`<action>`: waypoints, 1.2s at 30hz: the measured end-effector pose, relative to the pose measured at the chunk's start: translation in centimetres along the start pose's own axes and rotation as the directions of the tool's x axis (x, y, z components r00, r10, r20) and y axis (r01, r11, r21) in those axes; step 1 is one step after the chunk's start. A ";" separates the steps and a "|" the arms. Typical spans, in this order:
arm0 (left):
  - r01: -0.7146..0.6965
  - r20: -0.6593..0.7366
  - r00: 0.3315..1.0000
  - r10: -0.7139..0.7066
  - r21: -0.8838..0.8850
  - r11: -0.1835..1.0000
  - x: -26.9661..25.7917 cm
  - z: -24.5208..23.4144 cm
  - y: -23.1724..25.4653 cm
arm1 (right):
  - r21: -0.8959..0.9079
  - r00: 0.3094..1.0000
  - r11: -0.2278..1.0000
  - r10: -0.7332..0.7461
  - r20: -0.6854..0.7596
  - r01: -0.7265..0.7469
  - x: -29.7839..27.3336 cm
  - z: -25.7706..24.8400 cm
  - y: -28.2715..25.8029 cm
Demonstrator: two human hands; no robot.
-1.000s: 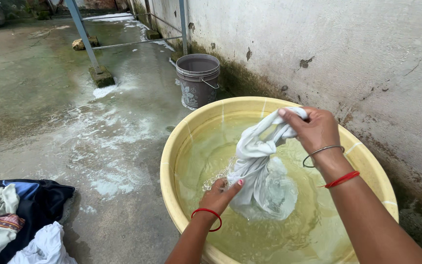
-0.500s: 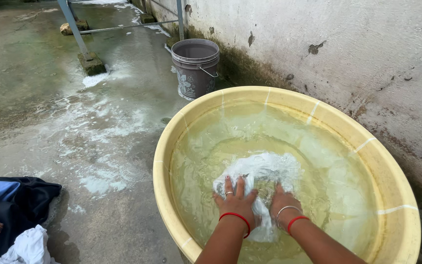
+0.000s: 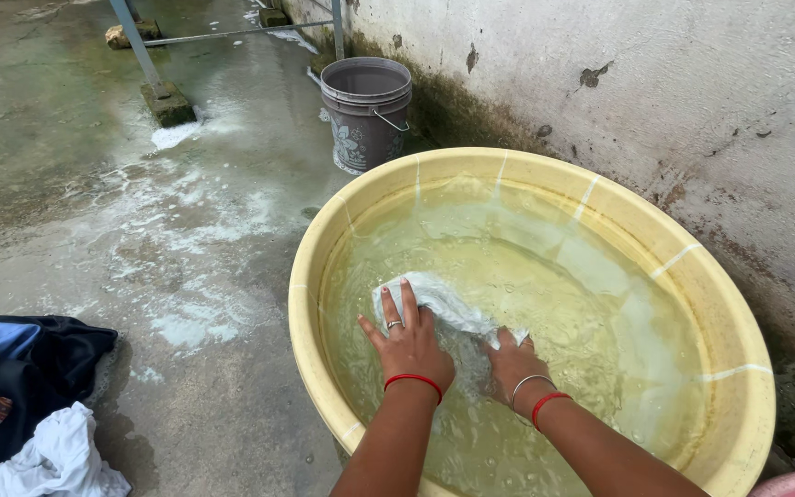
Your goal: The person picks up a white cloth and a green garment from a pile, submerges them in a basin of water, scrubs and rinses them by hand, wrings them out, and places the wet items into a separate pink basin.
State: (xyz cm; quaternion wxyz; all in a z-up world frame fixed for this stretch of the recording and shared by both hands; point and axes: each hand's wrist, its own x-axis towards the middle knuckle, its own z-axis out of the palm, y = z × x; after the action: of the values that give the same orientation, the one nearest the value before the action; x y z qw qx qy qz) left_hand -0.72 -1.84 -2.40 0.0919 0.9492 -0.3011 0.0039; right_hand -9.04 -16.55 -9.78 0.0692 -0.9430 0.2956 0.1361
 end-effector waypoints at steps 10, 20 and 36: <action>-0.160 0.023 0.987 0.159 0.091 0.983 1.7 4.9 0.3 | 0.060 0.961 0.998 -0.016 -0.276 0.034 -0.5 -0.6 0.7; -0.291 0.577 0.768 0.279 -0.075 0.954 0.3 5.0 0.6 | -0.061 0.948 0.987 -0.125 0.294 0.149 4.2 9.2 5.2; 0.715 0.600 0.571 0.560 -0.698 0.019 2.3 5.4 1.5 | 0.973 0.970 0.014 0.066 -0.232 0.232 2.6 -11.3 8.3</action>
State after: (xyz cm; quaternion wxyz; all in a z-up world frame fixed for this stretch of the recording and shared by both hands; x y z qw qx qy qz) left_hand 0.07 -5.32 -7.32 0.5743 0.4788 -0.1424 -0.6486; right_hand -9.35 -27.05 -0.20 0.6850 -0.6475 0.2552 -0.2155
